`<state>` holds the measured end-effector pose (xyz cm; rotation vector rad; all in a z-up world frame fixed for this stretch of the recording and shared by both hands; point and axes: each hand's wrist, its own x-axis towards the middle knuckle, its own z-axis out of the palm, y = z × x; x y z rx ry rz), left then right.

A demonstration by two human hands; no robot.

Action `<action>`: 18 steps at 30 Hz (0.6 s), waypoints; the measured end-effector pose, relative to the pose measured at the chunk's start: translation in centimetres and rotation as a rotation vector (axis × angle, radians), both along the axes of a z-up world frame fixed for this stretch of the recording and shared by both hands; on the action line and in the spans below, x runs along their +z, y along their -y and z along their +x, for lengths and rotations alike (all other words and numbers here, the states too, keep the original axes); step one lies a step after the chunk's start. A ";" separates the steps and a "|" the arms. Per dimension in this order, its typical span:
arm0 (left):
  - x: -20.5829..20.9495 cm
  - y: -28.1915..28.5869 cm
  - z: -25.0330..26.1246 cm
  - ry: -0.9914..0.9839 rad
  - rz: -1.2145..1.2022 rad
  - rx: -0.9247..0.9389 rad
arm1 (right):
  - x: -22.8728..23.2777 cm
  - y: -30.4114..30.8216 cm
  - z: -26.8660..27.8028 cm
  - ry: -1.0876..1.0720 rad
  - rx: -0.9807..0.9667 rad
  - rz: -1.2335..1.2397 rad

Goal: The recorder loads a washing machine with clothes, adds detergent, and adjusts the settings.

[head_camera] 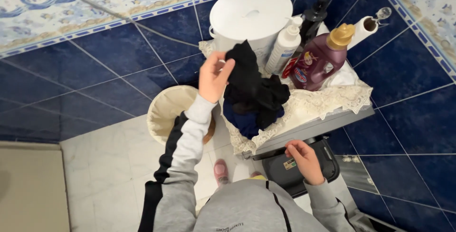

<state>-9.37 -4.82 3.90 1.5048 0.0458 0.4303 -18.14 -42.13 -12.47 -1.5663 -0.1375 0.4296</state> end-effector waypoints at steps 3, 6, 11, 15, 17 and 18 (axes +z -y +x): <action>3.6 -0.6 -2.8 0.166 -0.097 -0.077 | 0.4 -0.1 0.6 0.063 0.041 -0.029; 6.0 -1.2 -5.1 0.144 0.018 -0.032 | 1.4 -0.5 1.2 0.093 0.109 -0.028; 5.7 -2.8 -9.0 0.119 0.242 0.224 | 1.0 -0.5 1.5 0.072 0.219 -0.024; 1.5 -5.7 -11.8 -0.047 0.384 0.219 | 0.6 0.3 1.5 0.056 0.309 -0.025; -2.2 -7.4 -12.7 -0.162 0.372 0.180 | 0.2 1.0 1.5 0.060 0.322 -0.037; -4.1 -8.3 -13.1 -0.274 0.362 0.133 | 0.1 1.4 1.5 0.064 0.326 -0.047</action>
